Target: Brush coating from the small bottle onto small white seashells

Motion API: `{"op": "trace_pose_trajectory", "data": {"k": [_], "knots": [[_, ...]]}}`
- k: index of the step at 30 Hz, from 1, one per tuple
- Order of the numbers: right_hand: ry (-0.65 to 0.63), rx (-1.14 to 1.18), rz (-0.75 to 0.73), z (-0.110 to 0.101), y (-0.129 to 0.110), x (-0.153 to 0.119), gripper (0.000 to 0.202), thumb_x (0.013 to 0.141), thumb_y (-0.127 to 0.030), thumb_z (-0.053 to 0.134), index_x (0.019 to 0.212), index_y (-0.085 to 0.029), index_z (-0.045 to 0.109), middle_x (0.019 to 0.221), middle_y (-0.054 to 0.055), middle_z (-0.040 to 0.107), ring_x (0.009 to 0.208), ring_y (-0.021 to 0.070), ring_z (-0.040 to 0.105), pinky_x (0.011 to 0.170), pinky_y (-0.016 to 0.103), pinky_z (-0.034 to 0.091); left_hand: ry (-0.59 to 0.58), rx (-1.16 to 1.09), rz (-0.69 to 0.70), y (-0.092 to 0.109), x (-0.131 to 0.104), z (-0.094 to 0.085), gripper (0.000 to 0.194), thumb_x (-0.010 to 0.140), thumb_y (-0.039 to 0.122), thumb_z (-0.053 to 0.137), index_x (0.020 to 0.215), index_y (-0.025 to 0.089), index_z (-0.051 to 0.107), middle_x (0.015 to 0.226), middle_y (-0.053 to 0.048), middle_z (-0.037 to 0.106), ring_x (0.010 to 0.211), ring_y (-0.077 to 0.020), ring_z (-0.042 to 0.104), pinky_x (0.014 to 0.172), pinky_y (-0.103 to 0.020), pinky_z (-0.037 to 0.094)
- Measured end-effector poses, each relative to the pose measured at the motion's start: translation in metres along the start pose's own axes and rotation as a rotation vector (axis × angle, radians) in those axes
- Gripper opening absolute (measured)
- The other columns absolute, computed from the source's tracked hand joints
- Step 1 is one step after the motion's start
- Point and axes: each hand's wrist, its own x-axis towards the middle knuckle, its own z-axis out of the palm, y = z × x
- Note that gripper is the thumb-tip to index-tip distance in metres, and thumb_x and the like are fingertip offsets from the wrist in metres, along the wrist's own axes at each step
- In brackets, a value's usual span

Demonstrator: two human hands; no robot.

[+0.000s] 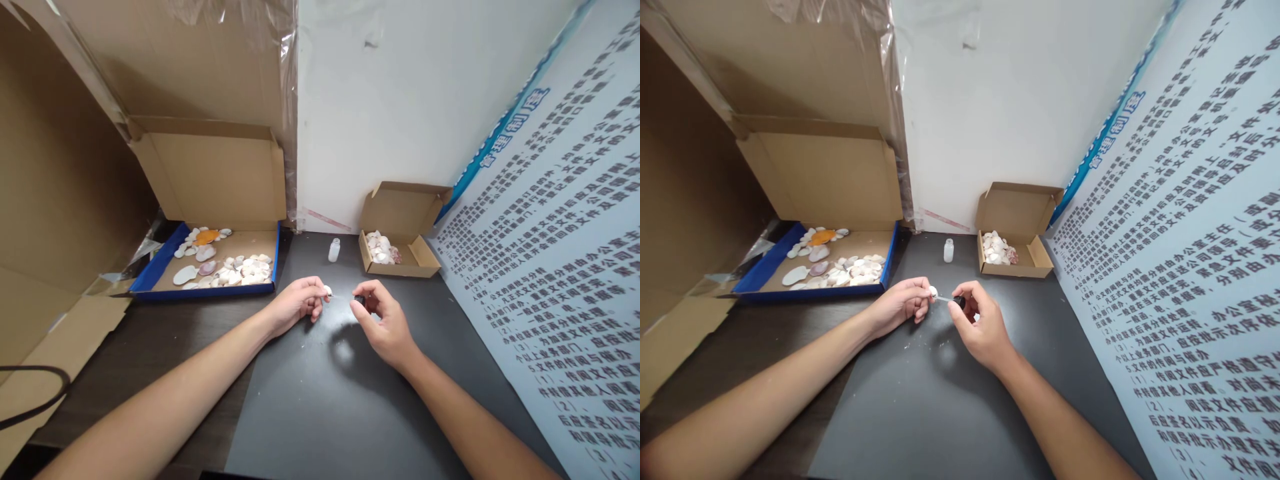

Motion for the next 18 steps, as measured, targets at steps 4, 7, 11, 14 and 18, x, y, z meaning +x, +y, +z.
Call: {"op": "trace_pose_trajectory", "data": {"k": [4,7,11,14,18], "knots": [[0.008,-0.01,0.013,0.0011,0.0016,-0.0004,0.009,0.086,-0.028,0.056,0.09,-0.021,0.052,0.062,-0.006,0.044,0.052,0.0117,0.043,0.05,0.024,0.037,-0.001,-0.008,0.003,-0.0009,0.0001,-0.0002,0.021,0.074,0.028,0.072,0.073,0.015,0.056,0.072,0.0,0.06,0.047,-0.0062,0.05,0.043,-0.02,0.04],[0.032,-0.049,0.036,0.0014,0.0036,0.0003,0.008,0.085,-0.027,0.057,0.089,-0.022,0.053,0.063,-0.005,0.046,0.054,0.0119,0.043,0.051,0.025,0.037,-0.003,-0.016,0.008,-0.0016,0.0001,-0.0009,0.02,0.074,0.028,0.072,0.073,0.015,0.056,0.074,0.0,0.061,0.047,-0.0061,0.05,0.044,-0.02,0.04],[0.034,-0.038,0.032,0.0008,0.0032,0.0001,0.009,0.085,-0.028,0.057,0.09,-0.022,0.053,0.062,-0.005,0.045,0.053,0.012,0.043,0.051,0.025,0.038,-0.009,-0.009,0.003,-0.0012,-0.0002,-0.0012,0.02,0.074,0.028,0.071,0.073,0.015,0.056,0.074,-0.001,0.061,0.048,-0.0065,0.051,0.044,-0.021,0.04],[0.019,-0.018,0.02,0.0009,0.0021,-0.0002,0.01,0.085,-0.029,0.056,0.09,-0.022,0.053,0.061,-0.006,0.045,0.052,0.0117,0.043,0.051,0.024,0.038,-0.01,-0.003,0.001,-0.0006,-0.0002,-0.0009,0.02,0.074,0.028,0.07,0.072,0.015,0.055,0.071,0.0,0.059,0.047,-0.0067,0.05,0.044,-0.02,0.04],[0.039,-0.073,0.047,0.0011,0.0022,0.0006,0.009,0.084,-0.028,0.058,0.088,-0.021,0.053,0.062,-0.006,0.045,0.053,0.0117,0.043,0.051,0.024,0.037,-0.011,-0.016,0.004,-0.0007,0.0001,-0.0008,0.019,0.074,0.027,0.07,0.073,0.015,0.056,0.073,0.0,0.06,0.047,-0.0064,0.05,0.044,-0.02,0.04]]}}
